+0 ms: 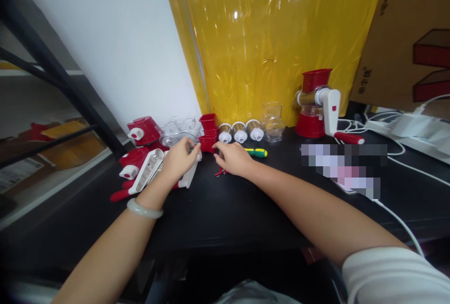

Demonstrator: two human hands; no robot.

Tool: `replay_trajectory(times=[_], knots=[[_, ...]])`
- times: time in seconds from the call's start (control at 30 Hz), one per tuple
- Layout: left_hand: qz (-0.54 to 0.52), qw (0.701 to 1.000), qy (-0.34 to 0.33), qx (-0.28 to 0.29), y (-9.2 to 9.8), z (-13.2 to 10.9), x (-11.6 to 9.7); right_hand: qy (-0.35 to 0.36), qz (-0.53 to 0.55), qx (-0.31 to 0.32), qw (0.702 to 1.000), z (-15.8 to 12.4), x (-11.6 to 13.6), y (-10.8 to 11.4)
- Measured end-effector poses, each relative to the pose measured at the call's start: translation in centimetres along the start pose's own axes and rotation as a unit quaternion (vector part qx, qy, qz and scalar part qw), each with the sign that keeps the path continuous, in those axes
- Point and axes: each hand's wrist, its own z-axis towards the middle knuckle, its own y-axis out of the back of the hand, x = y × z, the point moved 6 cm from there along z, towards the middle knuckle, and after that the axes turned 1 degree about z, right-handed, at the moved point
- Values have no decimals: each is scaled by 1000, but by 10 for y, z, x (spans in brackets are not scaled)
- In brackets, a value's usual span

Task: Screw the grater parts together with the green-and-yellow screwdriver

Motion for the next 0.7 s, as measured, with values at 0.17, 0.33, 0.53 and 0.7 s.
replay_trajectory(times=[0.17, 0.33, 0.53, 0.7], knots=[[-147, 973, 53, -171, 24, 10, 24, -82, -103, -250, 959, 6, -32, 64], [-210, 947, 49, -238, 21, 13, 37, -256, -129, -455, 843, -17, -88, 104], [-205, 954, 31, -215, 13, 13, 33, -425, -90, -427, 793, -36, -137, 95], [-224, 955, -22, -191, 11, 8, 17, -504, -26, -365, 783, -43, -161, 87]])
